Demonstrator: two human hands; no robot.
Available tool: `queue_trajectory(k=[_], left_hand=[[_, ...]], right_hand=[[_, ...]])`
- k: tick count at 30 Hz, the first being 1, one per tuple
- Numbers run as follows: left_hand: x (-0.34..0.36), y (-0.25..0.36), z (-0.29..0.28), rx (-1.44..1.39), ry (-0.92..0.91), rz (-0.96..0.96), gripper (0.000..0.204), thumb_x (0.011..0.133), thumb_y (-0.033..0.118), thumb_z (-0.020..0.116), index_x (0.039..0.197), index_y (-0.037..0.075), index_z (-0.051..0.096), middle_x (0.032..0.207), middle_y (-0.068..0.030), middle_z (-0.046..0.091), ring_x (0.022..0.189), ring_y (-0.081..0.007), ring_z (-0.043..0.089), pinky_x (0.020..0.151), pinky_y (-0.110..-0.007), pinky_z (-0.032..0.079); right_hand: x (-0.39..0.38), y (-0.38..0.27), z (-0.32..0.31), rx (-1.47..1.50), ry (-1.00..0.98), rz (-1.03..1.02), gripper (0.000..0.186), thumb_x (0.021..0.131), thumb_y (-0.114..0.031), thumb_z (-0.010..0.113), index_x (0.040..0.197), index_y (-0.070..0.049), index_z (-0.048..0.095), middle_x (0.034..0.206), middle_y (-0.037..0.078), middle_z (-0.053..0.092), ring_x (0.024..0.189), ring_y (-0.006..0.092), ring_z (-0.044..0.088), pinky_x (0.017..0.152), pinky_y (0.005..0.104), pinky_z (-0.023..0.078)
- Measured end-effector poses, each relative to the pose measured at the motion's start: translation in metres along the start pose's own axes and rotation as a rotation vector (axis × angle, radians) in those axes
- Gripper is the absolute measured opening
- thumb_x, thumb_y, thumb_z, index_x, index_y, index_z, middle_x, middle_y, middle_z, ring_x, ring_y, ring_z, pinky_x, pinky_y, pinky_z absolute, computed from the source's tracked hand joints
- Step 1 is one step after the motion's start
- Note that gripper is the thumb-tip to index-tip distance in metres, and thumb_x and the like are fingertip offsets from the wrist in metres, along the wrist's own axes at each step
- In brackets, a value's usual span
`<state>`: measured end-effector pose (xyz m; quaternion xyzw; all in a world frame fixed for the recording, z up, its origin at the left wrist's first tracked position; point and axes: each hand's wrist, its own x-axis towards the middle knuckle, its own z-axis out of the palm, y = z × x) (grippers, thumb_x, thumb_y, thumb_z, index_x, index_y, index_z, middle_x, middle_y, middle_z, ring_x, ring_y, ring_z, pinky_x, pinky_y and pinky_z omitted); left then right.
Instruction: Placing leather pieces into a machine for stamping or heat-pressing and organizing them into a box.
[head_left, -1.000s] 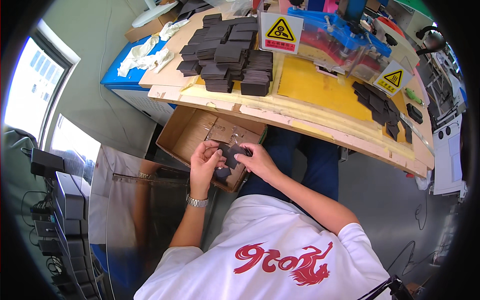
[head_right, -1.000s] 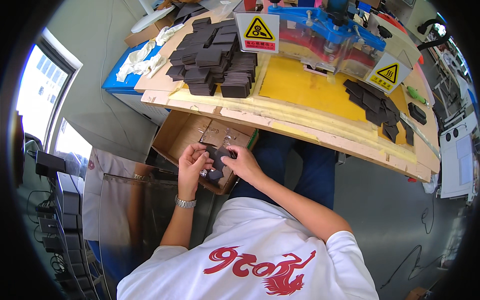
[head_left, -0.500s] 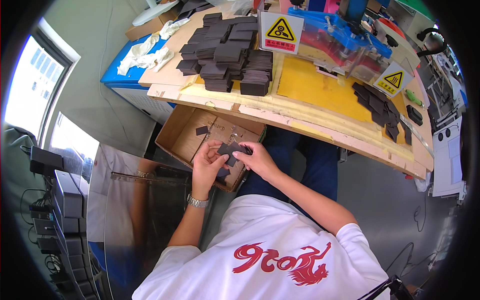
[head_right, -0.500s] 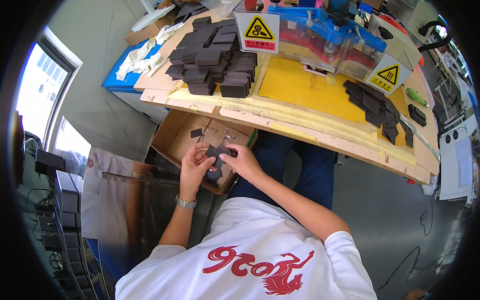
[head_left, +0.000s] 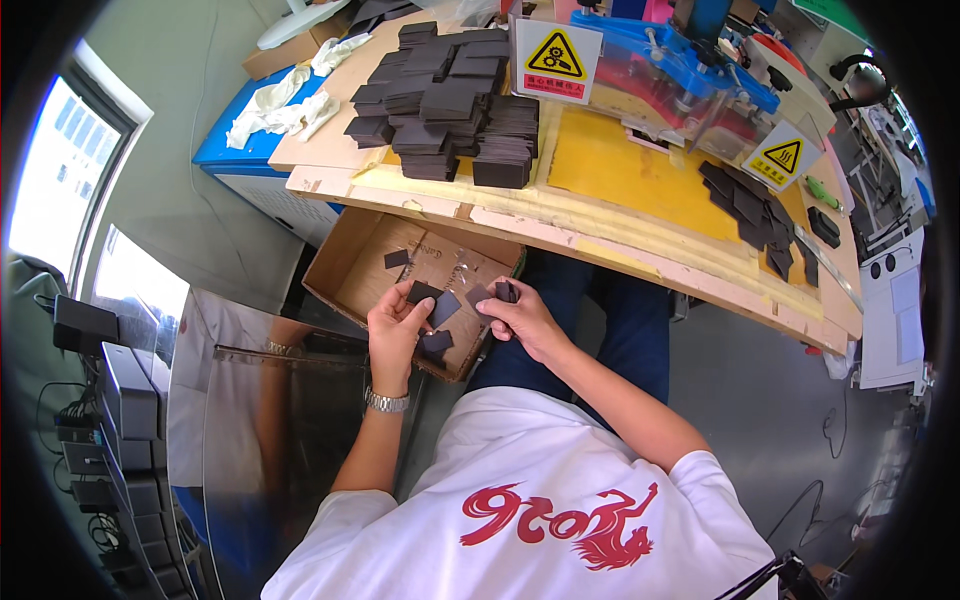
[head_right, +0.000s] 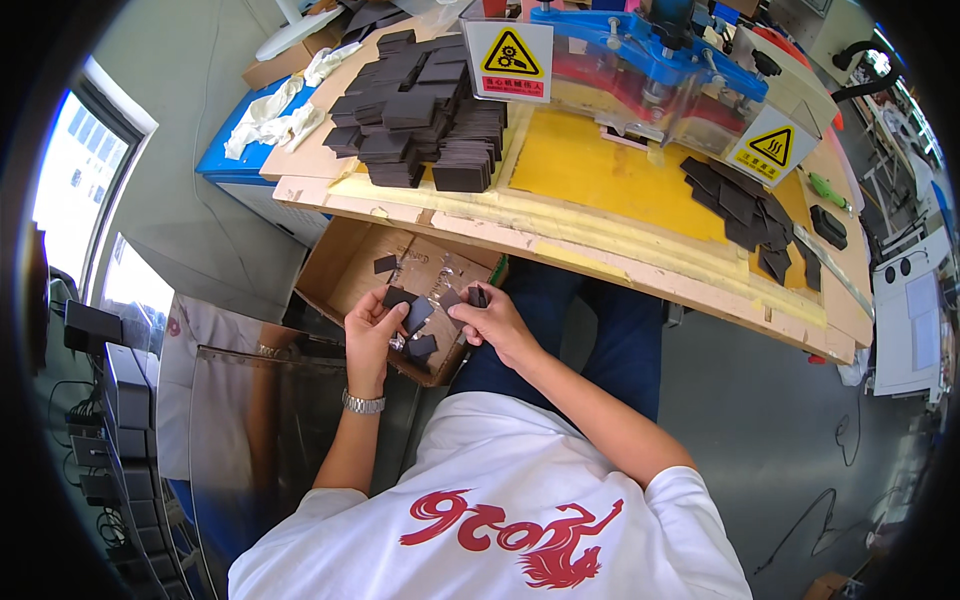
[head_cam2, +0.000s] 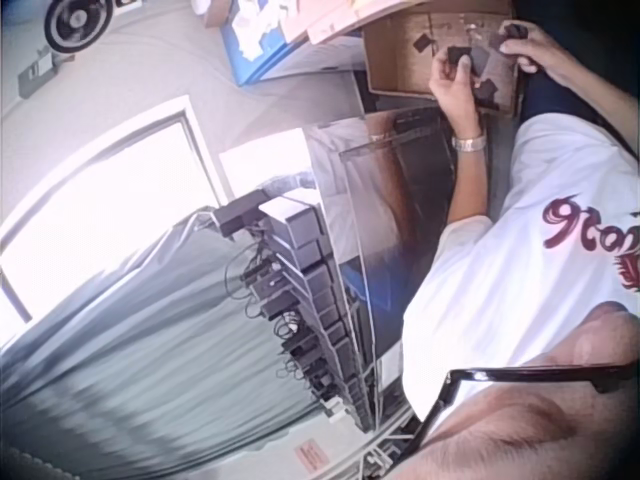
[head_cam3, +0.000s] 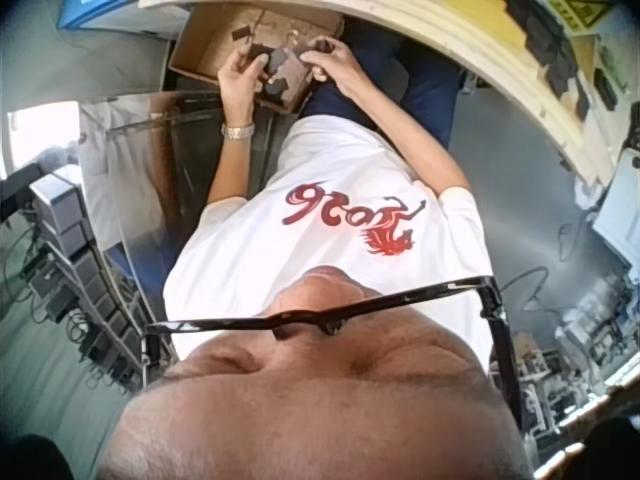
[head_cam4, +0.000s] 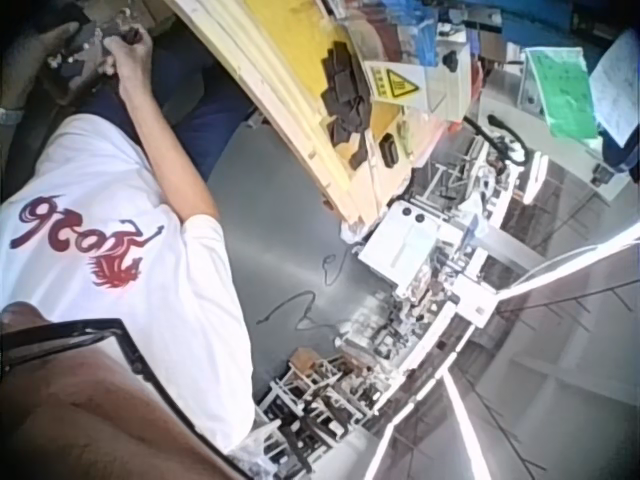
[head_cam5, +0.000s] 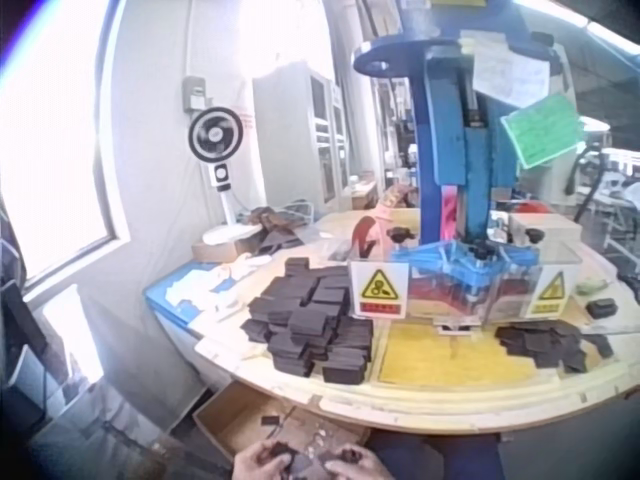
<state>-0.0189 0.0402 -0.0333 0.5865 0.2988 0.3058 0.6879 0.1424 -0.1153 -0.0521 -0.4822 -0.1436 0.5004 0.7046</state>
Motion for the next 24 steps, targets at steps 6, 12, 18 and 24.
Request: queue_trajectory(k=[6,12,18,24], left_hand=[[-0.009,0.009,0.016,0.044,0.047,0.089,0.02,0.1,-0.002,0.074,0.118,-0.008,0.07,0.1,-0.0056,0.075,0.073,-0.0059,0.064,0.065,-0.023,0.054],[-0.021,-0.001,0.042,0.385,0.207,0.326,0.022,0.096,-0.001,0.079,0.116,-0.005,0.071,0.09,-0.0033,0.072,0.074,-0.0066,0.063,0.064,-0.024,0.051],[-0.045,0.014,0.064,0.526,0.092,0.422,0.017,0.092,-0.004,0.078,0.108,-0.003,0.074,0.093,-0.009,0.074,0.08,-0.0147,0.071,0.074,-0.03,0.057],[-0.054,0.021,0.066,0.558,-0.095,0.516,0.018,0.093,-0.003,0.075,0.111,-0.003,0.076,0.105,-0.0137,0.078,0.086,-0.0226,0.075,0.081,-0.033,0.058]], right_hand=[[-0.011,-0.004,0.01,0.052,-0.088,0.042,0.029,0.098,-0.006,0.062,0.125,-0.002,0.054,0.095,0.009,0.067,0.062,0.0098,0.058,0.053,0.0266,0.052],[-0.017,0.009,0.026,0.242,-0.093,0.099,0.02,0.109,-0.025,0.066,0.115,-0.008,0.058,0.094,0.003,0.062,0.083,0.0146,0.067,0.081,0.0399,0.066],[-0.019,0.007,0.028,0.364,0.05,0.108,0.034,0.109,-0.044,0.069,0.113,-0.011,0.064,0.096,0.001,0.065,0.081,0.01,0.065,0.074,0.0316,0.063],[-0.027,0.002,0.014,0.331,0.026,0.131,0.039,0.108,-0.049,0.069,0.112,-0.01,0.066,0.093,0.0,0.066,0.075,0.0101,0.064,0.069,0.028,0.059]])
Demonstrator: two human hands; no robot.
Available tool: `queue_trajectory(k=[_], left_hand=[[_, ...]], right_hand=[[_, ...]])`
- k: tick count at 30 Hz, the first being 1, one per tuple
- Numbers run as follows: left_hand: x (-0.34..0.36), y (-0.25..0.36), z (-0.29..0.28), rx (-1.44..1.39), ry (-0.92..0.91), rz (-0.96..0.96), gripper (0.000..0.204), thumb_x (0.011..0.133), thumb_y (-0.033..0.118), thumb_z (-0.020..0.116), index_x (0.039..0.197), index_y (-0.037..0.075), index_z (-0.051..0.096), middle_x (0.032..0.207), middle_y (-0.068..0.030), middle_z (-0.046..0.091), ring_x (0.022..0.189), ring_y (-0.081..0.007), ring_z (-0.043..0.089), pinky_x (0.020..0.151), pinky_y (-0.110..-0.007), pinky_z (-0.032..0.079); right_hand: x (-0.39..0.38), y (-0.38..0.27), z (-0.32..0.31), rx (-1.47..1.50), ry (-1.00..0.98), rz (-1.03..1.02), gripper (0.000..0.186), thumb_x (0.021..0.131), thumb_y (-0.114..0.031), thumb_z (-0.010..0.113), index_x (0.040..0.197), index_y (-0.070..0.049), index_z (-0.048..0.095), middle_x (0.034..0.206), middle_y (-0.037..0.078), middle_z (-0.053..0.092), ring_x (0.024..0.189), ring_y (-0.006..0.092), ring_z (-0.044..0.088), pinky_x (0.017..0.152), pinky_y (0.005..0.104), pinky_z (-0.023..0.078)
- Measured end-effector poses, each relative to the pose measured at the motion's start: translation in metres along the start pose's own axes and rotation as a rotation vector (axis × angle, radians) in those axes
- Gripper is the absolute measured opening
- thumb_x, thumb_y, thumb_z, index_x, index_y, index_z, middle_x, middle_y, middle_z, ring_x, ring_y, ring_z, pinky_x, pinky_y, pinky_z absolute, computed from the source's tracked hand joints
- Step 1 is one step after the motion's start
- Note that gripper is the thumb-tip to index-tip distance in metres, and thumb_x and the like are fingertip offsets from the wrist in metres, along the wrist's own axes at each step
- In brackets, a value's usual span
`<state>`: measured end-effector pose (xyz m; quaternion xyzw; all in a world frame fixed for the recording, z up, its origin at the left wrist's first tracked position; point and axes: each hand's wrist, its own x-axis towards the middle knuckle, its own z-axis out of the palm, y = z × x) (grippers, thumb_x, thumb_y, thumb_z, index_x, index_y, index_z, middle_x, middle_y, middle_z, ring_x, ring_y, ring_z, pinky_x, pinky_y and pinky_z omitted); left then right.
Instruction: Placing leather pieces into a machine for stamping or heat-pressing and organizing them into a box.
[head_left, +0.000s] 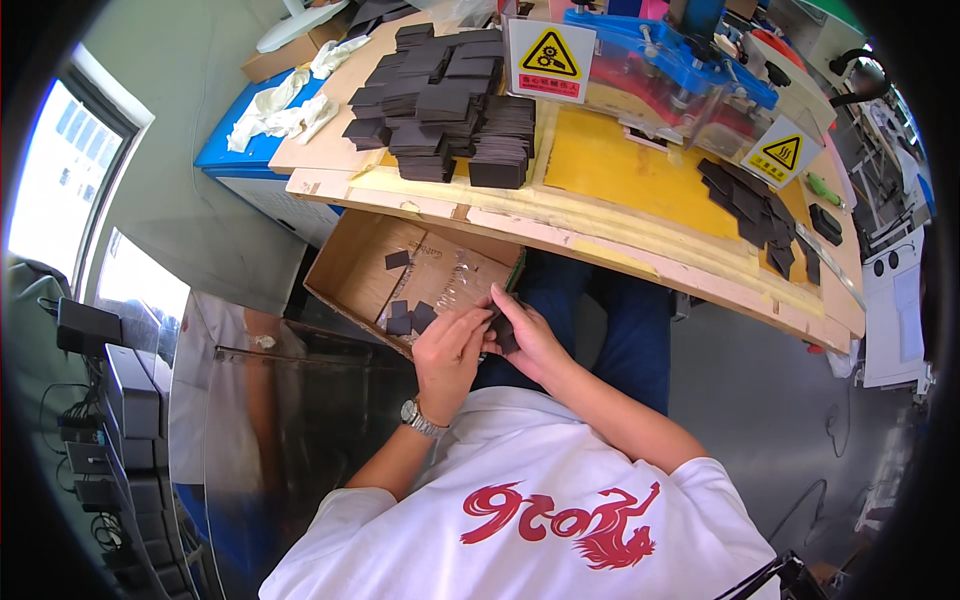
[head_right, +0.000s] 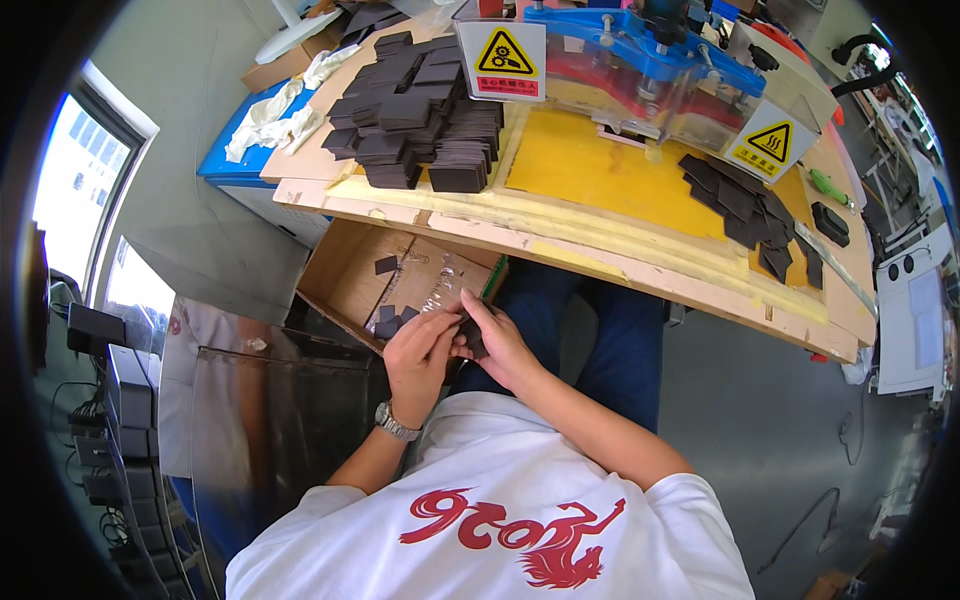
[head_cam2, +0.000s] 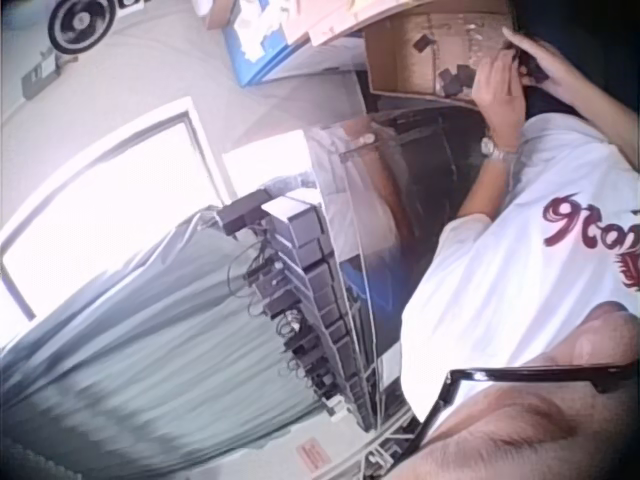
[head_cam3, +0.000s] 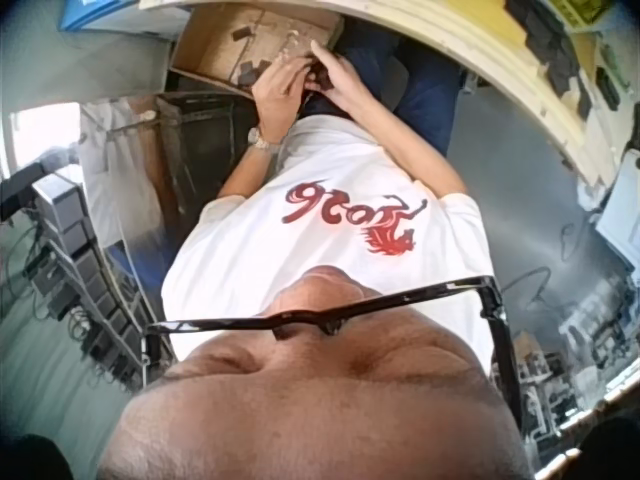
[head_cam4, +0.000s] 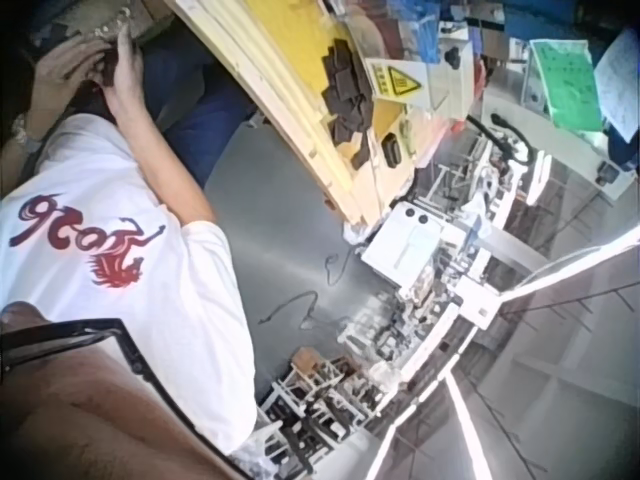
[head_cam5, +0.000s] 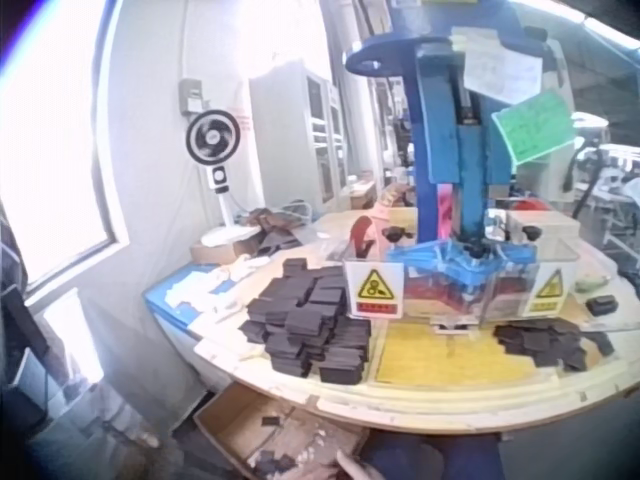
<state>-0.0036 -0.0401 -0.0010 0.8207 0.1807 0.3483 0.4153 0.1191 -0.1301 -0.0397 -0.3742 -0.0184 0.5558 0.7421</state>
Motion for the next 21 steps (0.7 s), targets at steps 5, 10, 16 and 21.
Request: queue_trajectory(k=[5,10,16,21], left_hand=[[0.019,-0.005,-0.009,0.19,-0.129,0.35,0.017,0.098,0.001,0.072,0.114,-0.003,0.077,0.105,-0.0145,0.079,0.088,-0.0238,0.076,0.081,-0.032,0.059],[0.078,-0.069,-0.034,0.31,-0.084,-0.048,0.019,0.096,0.001,0.07,0.114,-0.002,0.076,0.102,-0.0194,0.079,0.091,-0.0322,0.078,0.078,-0.038,0.06],[0.121,-0.256,-0.047,0.946,-0.249,-0.023,0.029,0.086,0.007,0.072,0.115,0.004,0.073,0.101,-0.0248,0.076,0.103,-0.0401,0.075,0.089,-0.05,0.061],[0.124,-0.262,-0.042,1.034,-0.377,-0.114,0.019,0.088,0.012,0.069,0.105,0.005,0.075,0.102,-0.0205,0.078,0.103,-0.0394,0.075,0.088,-0.05,0.061]], right_hand=[[-0.003,0.002,-0.007,0.09,0.057,0.002,0.025,0.108,-0.035,0.071,0.114,-0.011,0.067,0.094,0.0,0.066,0.076,0.0121,0.06,0.064,0.0324,0.053],[0.001,-0.005,-0.047,0.328,-0.172,0.005,0.023,0.107,-0.023,0.07,0.117,-0.002,0.067,0.096,0.006,0.066,0.079,0.0186,0.064,0.075,0.0384,0.059],[-0.031,-0.007,-0.026,0.327,-0.073,0.048,0.022,0.11,-0.024,0.065,0.115,-0.003,0.066,0.093,0.005,0.061,0.082,0.018,0.062,0.09,0.0436,0.063],[-0.032,0.005,-0.062,0.194,-0.204,0.064,0.023,0.11,-0.03,0.068,0.114,-0.008,0.063,0.085,-0.004,0.053,0.07,0.0071,0.054,0.074,0.0347,0.06]])
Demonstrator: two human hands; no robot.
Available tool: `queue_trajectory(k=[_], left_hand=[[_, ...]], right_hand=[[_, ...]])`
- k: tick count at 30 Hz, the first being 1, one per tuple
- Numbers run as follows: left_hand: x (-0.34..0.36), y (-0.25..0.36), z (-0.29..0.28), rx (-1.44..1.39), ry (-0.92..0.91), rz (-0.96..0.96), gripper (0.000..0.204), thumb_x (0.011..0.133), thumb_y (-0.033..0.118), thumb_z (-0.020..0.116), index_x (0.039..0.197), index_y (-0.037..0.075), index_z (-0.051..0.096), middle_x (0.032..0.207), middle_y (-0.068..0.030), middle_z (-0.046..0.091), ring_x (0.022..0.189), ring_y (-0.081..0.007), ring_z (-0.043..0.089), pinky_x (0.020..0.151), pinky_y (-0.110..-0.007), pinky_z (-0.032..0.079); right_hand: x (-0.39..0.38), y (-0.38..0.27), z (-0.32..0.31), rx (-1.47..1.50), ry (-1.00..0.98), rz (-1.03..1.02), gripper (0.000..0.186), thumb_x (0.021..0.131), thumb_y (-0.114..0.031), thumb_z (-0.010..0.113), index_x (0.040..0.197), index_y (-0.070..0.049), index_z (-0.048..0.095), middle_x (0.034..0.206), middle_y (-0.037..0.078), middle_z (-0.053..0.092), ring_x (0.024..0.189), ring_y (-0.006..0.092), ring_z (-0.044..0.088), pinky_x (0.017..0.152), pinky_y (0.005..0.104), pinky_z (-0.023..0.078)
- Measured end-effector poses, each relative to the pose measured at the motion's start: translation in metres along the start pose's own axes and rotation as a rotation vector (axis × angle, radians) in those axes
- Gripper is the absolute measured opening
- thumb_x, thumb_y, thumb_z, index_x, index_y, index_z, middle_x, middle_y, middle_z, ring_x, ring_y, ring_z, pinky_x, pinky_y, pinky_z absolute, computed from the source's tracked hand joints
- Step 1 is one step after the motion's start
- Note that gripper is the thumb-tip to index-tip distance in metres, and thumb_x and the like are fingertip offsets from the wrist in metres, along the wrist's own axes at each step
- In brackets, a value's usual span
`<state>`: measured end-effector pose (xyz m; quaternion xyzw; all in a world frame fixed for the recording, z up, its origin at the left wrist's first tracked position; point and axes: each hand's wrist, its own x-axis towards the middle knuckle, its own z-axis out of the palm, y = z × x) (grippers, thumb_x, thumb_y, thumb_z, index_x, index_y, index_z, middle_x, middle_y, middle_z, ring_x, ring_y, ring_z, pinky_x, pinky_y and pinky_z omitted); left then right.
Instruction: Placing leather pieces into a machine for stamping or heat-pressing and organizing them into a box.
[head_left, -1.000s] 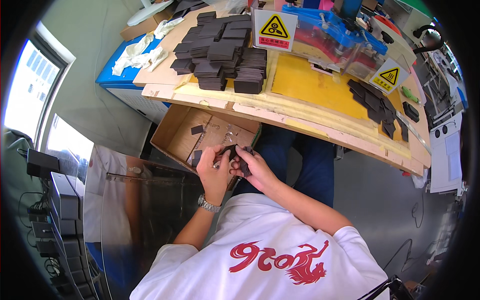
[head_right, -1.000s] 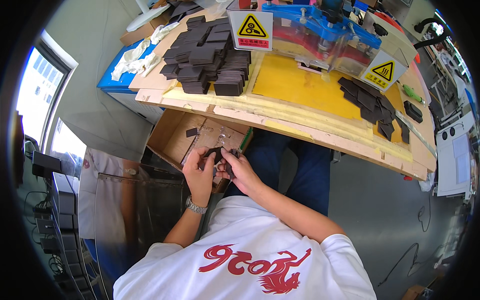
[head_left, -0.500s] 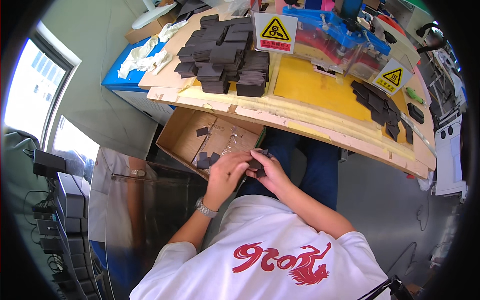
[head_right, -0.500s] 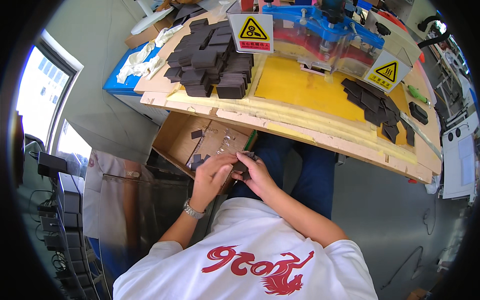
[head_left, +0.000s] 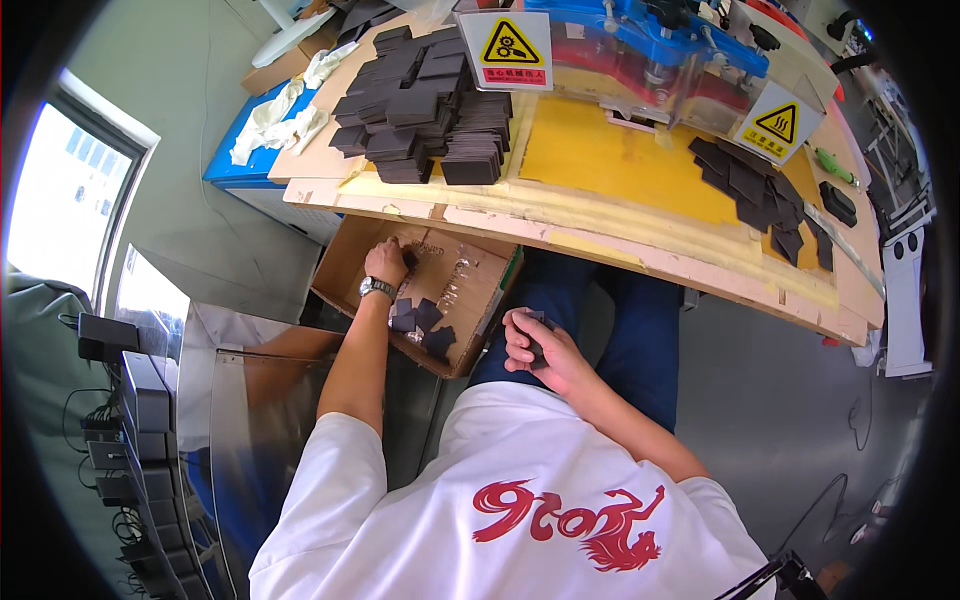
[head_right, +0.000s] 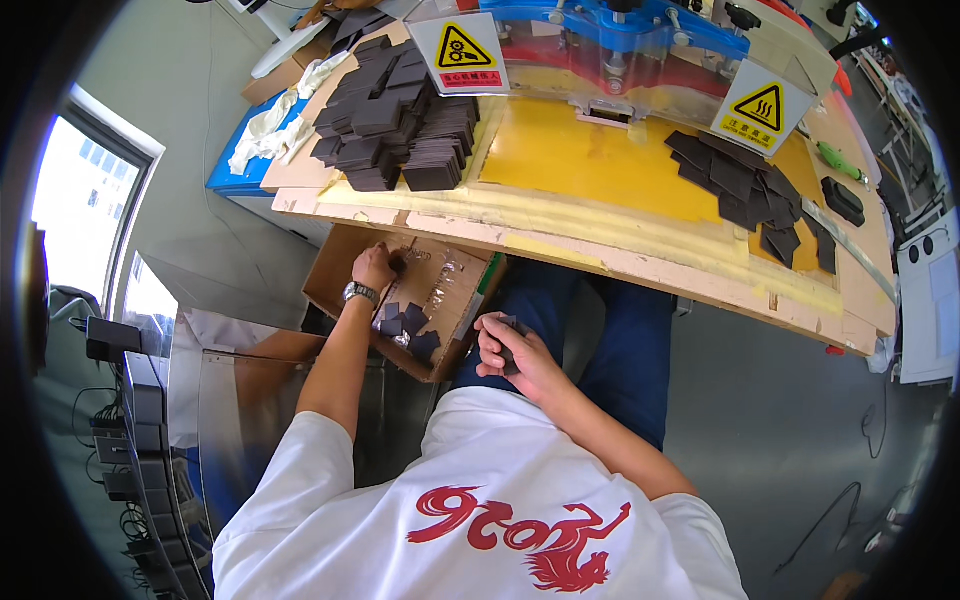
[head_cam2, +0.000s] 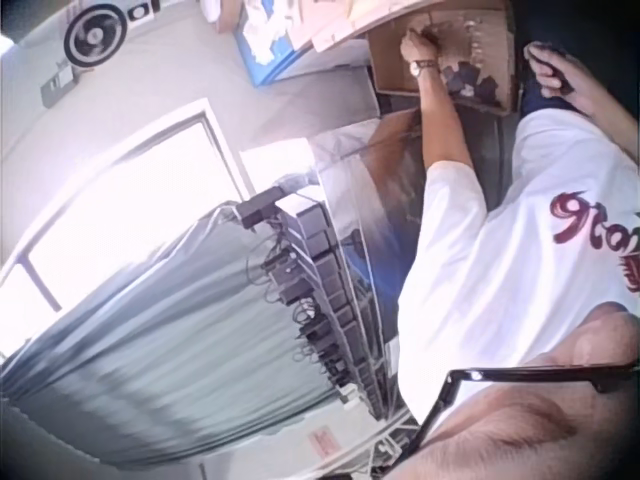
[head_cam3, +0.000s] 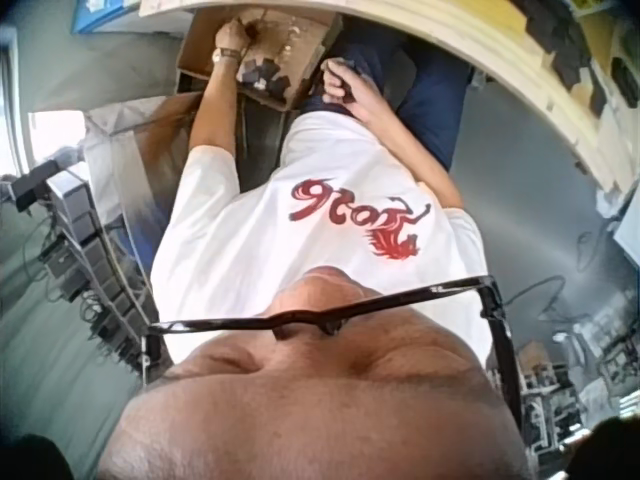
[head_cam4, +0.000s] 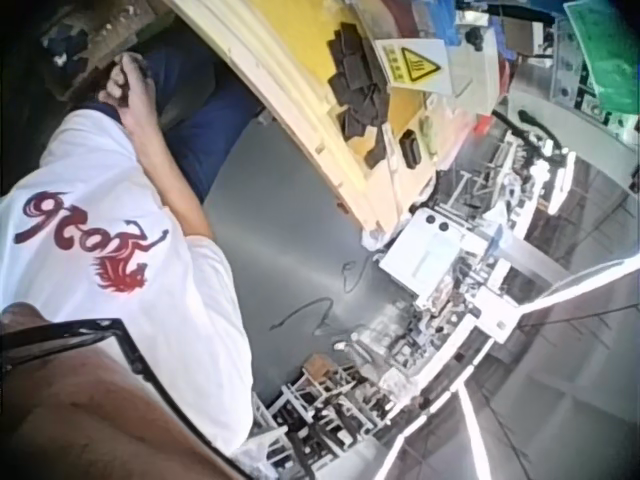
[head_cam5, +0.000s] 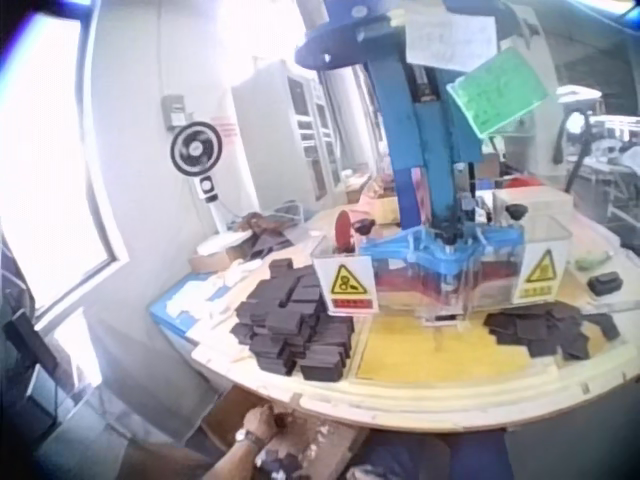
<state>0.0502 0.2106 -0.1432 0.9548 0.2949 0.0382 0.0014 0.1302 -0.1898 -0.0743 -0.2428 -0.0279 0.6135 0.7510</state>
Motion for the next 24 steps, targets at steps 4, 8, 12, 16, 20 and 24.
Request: queue_trajectory(k=[4,8,12,16,20,24], left_hand=[[-0.009,-0.012,-0.002,0.052,0.049,-0.062,0.016,0.08,0.014,0.081,0.091,0.004,0.076,0.09,-0.0178,0.078,0.092,-0.0416,0.076,0.083,-0.051,0.062],[-0.042,0.05,-0.096,-0.609,-0.194,-0.117,0.017,0.085,0.009,0.085,0.085,-0.001,0.071,0.081,-0.0145,0.078,0.078,-0.0275,0.079,0.068,-0.038,0.061],[-0.1,0.134,-0.166,-1.32,-0.59,-0.099,0.01,0.101,0.005,0.075,0.095,-0.003,0.072,0.079,-0.0073,0.075,0.068,-0.0132,0.074,0.061,-0.024,0.056],[-0.11,0.149,-0.163,-1.444,-0.782,-0.078,0.013,0.104,0.007,0.072,0.103,-0.005,0.073,0.09,-0.01,0.078,0.075,-0.0165,0.077,0.064,-0.027,0.059],[-0.09,0.081,-0.114,-0.849,-0.537,0.024,0.025,0.092,0.015,0.085,0.102,-0.003,0.071,0.099,-0.0158,0.079,0.091,-0.0266,0.079,0.078,-0.036,0.063],[-0.083,0.055,-0.063,0.059,-0.426,0.207,0.058,0.071,0.024,0.097,0.116,-0.001,0.069,0.102,-0.0226,0.077,0.102,-0.0411,0.075,0.093,-0.045,0.061]], right_hand=[[0.005,0.001,0.009,-0.059,0.004,-0.083,0.02,0.106,-0.023,0.076,0.112,-0.009,0.062,0.086,-0.004,0.053,0.071,0.0066,0.053,0.067,0.0325,0.053],[0.008,-0.001,0.005,-0.104,0.048,-0.147,0.023,0.103,-0.021,0.079,0.115,-0.009,0.063,0.086,-0.004,0.054,0.072,0.0059,0.053,0.066,0.0304,0.053],[0.014,-0.005,0.02,-0.278,0.09,-0.238,0.027,0.102,-0.021,0.081,0.118,-0.007,0.064,0.086,-0.003,0.056,0.071,0.0061,0.054,0.064,0.0264,0.052],[0.018,-0.003,0.029,-0.327,0.152,-0.279,0.024,0.103,-0.019,0.078,0.117,-0.005,0.065,0.086,-0.001,0.06,0.067,0.0067,0.052,0.062,0.025,0.051],[0.009,-0.005,0.015,-0.144,0.175,-0.239,0.017,0.102,-0.014,0.075,0.111,-0.006,0.064,0.083,0.0,0.056,0.065,0.0086,0.049,0.06,0.03,0.048],[0.007,0.001,0.003,0.0,0.18,-0.177,0.015,0.099,-0.011,0.074,0.109,-0.009,0.062,0.086,0.003,0.055,0.064,0.0097,0.049,0.057,0.0325,0.045]])
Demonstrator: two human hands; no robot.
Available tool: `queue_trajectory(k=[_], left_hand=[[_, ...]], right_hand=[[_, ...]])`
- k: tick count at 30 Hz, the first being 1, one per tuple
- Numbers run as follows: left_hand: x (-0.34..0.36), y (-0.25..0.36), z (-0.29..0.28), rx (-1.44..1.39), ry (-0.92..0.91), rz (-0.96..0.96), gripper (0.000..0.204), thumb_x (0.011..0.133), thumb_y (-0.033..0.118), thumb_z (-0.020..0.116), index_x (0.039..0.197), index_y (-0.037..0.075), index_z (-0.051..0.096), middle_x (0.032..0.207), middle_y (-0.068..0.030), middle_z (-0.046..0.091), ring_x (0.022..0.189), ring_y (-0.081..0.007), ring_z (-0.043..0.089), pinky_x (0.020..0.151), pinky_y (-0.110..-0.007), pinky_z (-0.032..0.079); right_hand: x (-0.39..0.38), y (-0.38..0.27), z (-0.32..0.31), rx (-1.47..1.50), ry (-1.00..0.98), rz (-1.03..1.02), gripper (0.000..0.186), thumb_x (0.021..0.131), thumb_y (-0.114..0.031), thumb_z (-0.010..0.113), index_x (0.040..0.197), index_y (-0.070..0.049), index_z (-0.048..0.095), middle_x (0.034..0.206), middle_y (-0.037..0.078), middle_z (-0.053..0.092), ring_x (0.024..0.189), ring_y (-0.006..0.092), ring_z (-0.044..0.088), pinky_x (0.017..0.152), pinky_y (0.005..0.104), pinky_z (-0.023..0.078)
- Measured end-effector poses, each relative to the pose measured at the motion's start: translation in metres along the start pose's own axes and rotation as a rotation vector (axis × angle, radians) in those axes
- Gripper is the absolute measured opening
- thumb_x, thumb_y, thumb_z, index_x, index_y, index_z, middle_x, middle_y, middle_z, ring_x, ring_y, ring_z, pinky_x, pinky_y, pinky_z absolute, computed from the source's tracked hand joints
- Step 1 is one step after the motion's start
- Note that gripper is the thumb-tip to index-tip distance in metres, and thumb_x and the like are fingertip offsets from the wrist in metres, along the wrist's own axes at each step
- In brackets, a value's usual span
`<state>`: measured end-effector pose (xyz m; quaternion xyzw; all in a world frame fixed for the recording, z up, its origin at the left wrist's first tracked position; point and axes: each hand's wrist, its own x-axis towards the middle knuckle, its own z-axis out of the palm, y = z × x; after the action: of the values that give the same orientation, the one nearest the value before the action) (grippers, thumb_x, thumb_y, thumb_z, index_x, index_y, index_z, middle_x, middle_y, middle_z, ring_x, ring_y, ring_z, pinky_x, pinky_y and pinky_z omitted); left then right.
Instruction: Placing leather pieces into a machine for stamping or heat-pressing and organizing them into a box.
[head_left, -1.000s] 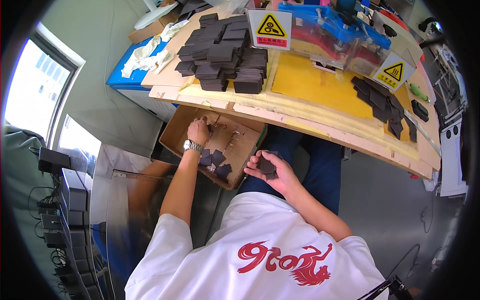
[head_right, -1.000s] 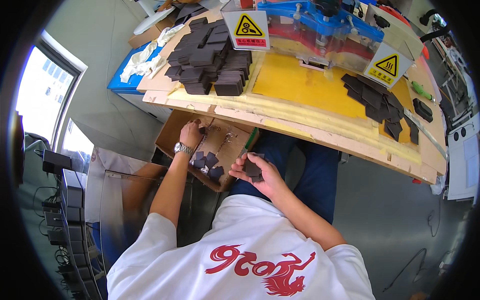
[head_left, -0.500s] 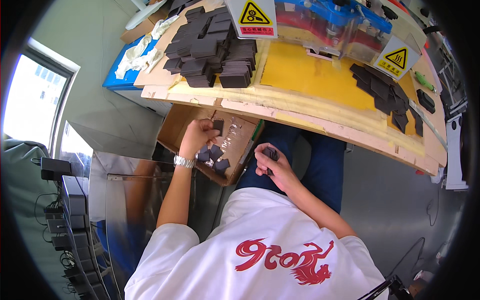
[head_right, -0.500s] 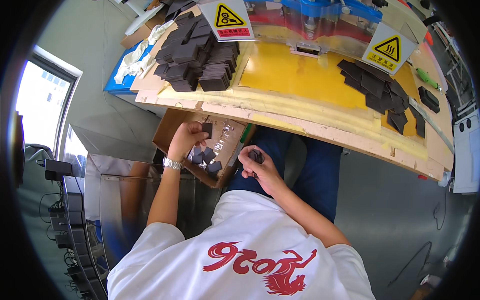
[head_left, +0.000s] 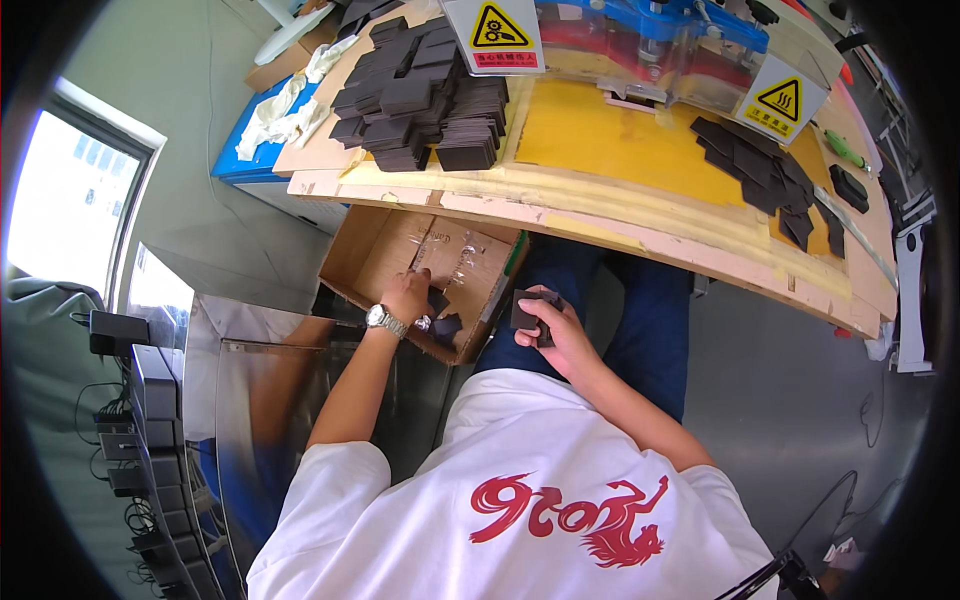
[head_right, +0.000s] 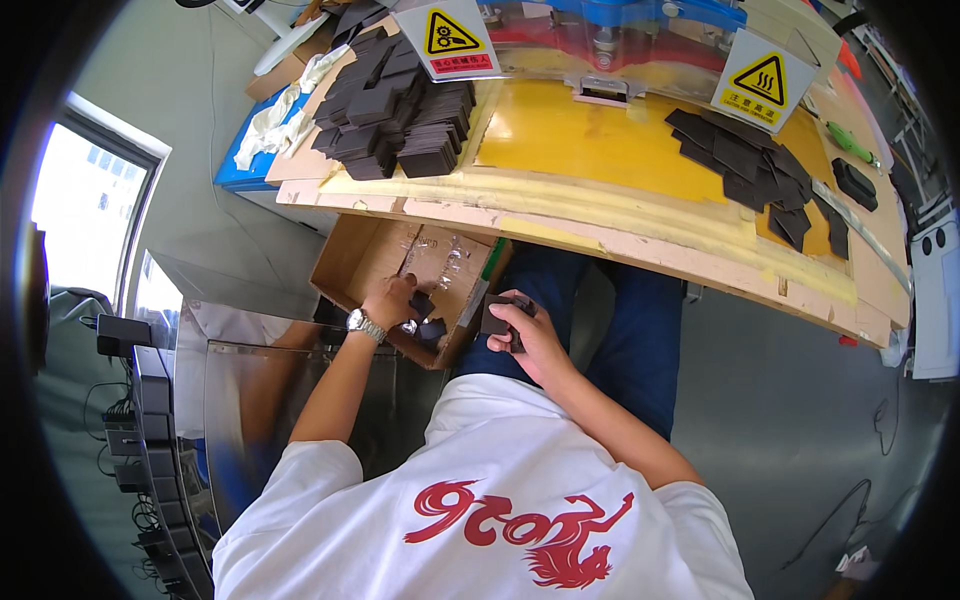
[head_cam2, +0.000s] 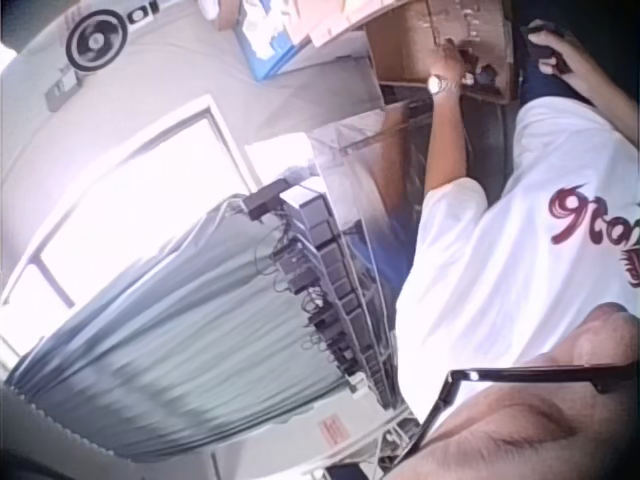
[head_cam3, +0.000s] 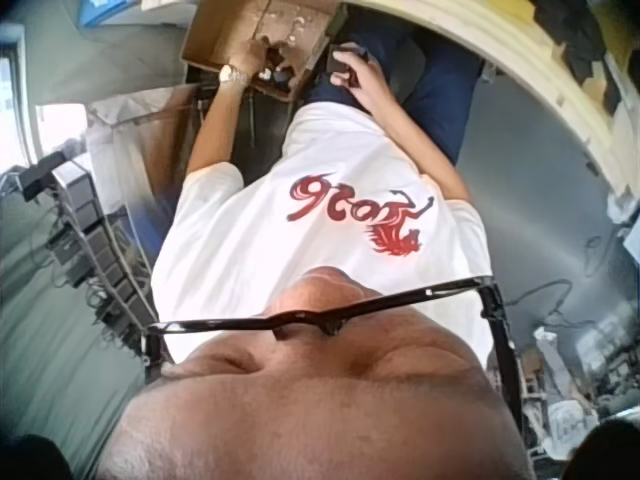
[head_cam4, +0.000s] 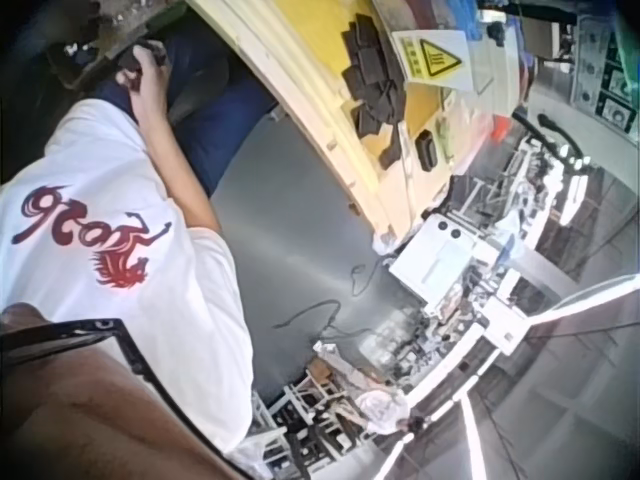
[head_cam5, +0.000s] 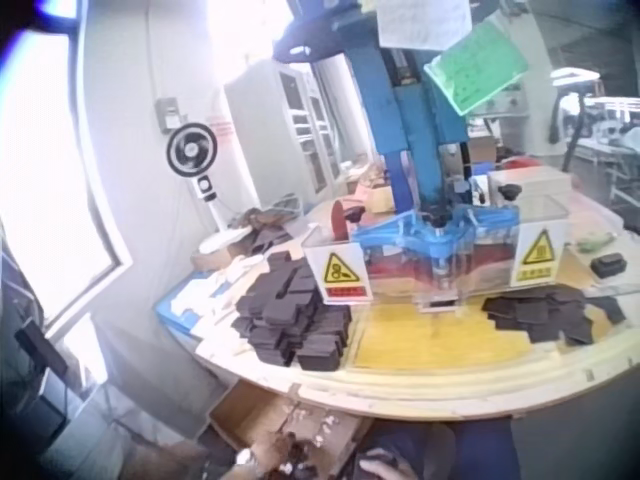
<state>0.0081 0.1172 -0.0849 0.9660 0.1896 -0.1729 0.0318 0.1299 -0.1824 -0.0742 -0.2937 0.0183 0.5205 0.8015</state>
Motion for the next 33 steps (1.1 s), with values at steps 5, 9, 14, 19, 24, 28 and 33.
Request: queue_trajectory(k=[5,9,14,19,24,28,33], left_hand=[[0.013,0.009,0.021,0.045,0.04,-0.012,0.073,0.067,0.029,0.099,0.124,0.002,0.063,0.112,-0.0233,0.076,0.111,-0.0397,0.074,0.094,-0.047,0.06],[0.022,0.004,0.009,-0.001,-0.071,-0.026,0.067,0.066,0.03,0.099,0.119,0.003,0.067,0.111,-0.0216,0.077,0.11,-0.039,0.074,0.095,-0.047,0.059],[0.022,-0.012,0.011,-0.054,-0.072,0.027,0.055,0.066,0.029,0.098,0.111,0.007,0.075,0.113,-0.02,0.078,0.108,-0.0395,0.074,0.095,-0.049,0.058],[0.026,-0.022,0.012,-0.143,-0.067,0.048,0.047,0.069,0.024,0.096,0.108,0.007,0.077,0.111,-0.0184,0.078,0.109,-0.0396,0.073,0.095,-0.048,0.058],[0.024,-0.027,-0.01,-0.238,0.187,-0.02,0.047,0.07,0.018,0.093,0.112,0.005,0.077,0.104,-0.0195,0.078,0.098,-0.0406,0.075,0.089,-0.047,0.061],[0.006,-0.003,-0.047,-0.871,0.212,-0.076,0.03,0.082,0.004,0.089,0.109,-0.001,0.077,0.086,-0.0111,0.078,0.073,-0.0179,0.072,0.068,-0.031,0.058],[-0.012,0.018,-0.066,-1.213,0.253,-0.121,0.018,0.091,-0.001,0.083,0.108,-0.002,0.076,0.087,-0.0031,0.078,0.072,-0.0061,0.068,0.061,-0.023,0.054]], right_hand=[[-0.003,-0.009,-0.007,0.027,-0.055,0.069,0.019,0.097,-0.008,0.073,0.113,-0.009,0.062,0.097,0.01,0.066,0.062,0.0085,0.049,0.053,0.0279,0.043],[-0.002,-0.011,-0.013,0.003,-0.149,0.11,0.026,0.097,-0.009,0.072,0.121,-0.006,0.062,0.103,0.01,0.068,0.063,0.0074,0.049,0.053,0.0254,0.042],[0.0,-0.012,-0.015,0.004,-0.234,0.13,0.032,0.098,-0.01,0.069,0.129,-0.004,0.062,0.101,0.006,0.065,0.064,0.0064,0.049,0.055,0.0264,0.043],[0.002,-0.012,-0.02,-0.016,-0.216,0.109,0.026,0.098,-0.008,0.066,0.123,-0.003,0.064,0.101,0.005,0.065,0.073,0.0109,0.06,0.063,0.0302,0.053],[0.0,-0.012,-0.013,-0.07,-0.199,0.041,0.021,0.099,-0.008,0.066,0.119,-0.004,0.065,0.103,0.007,0.067,0.089,0.0185,0.072,0.077,0.037,0.064],[0.008,-0.013,-0.004,-0.239,-0.229,-0.055,0.014,0.103,-0.011,0.071,0.114,-0.004,0.065,0.093,0.004,0.066,0.078,0.0135,0.068,0.071,0.0326,0.061],[0.034,-0.005,0.019,-0.527,-0.133,-0.152,0.019,0.104,-0.019,0.077,0.11,-0.004,0.067,0.088,0.0,0.063,0.067,0.0064,0.058,0.061,0.0265,0.052]])
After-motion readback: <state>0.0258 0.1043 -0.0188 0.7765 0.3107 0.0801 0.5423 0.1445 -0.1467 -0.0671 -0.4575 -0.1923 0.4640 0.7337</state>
